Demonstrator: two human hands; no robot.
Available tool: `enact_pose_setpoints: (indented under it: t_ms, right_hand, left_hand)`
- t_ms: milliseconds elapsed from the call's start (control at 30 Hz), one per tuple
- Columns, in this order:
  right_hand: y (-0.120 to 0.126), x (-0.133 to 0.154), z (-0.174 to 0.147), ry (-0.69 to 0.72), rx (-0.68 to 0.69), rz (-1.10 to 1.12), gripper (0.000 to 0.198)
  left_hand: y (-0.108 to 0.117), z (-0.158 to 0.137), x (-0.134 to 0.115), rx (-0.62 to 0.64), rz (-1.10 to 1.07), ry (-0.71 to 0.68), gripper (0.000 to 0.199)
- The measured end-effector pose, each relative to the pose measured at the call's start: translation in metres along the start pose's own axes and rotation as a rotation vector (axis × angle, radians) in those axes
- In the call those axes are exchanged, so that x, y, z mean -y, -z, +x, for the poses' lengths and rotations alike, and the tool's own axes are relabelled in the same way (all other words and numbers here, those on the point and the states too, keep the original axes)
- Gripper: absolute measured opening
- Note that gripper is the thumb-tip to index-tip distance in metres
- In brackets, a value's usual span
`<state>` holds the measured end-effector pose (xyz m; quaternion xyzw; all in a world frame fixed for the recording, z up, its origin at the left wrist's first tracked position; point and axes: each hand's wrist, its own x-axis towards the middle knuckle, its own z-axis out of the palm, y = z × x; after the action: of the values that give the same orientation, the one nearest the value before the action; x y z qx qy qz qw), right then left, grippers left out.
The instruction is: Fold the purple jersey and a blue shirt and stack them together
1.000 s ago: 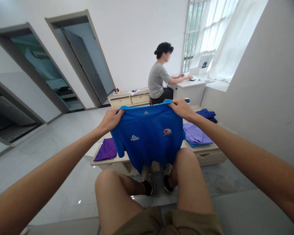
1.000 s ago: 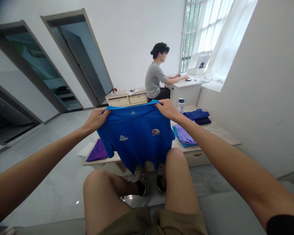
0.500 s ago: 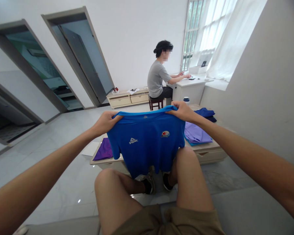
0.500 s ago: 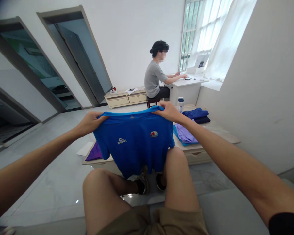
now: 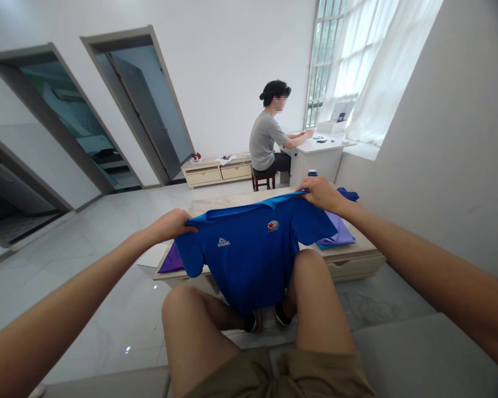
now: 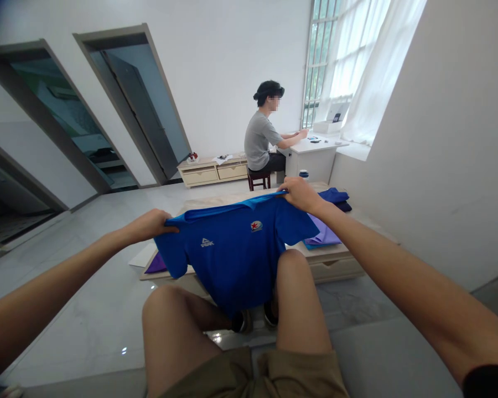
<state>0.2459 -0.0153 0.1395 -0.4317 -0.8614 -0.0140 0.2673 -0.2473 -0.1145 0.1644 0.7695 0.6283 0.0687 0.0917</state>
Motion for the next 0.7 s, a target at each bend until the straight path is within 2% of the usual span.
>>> enact_pose_setpoints:
  t_ms: [100,233,367,467,567,700]
  right_hand:
    - [-0.009,-0.008,-0.006,-0.092,-0.098,0.014,0.029]
    - [-0.029,-0.016,-0.009,-0.274,-0.217,0.135,0.036]
    - [-0.047,-0.011,-0.015,-0.391,-0.365,0.218,0.032]
    - [-0.056,-0.006,-0.031,-0.398,-0.432,0.2,0.04]
    - [-0.062,-0.009,-0.058,-0.386,-0.413,0.091,0.048]
    - [-0.071,-0.026,-0.087,-0.358,-0.271,-0.087,0.05]
  left_hand:
    - [-0.007,-0.006,0.011,-0.091,-0.046,0.005,0.032]
    - [-0.019,-0.011,0.014,-0.231,-0.207,0.046,0.039]
    - [-0.038,-0.011,0.004,-0.416,-0.373,0.159,0.034]
    - [-0.052,-0.019,-0.008,-0.587,-0.446,0.204,0.03]
    - [-0.064,-0.036,-0.014,-0.641,-0.434,0.21,0.03]
    - [-0.074,-0.051,-0.005,-0.571,-0.413,0.234,0.035]
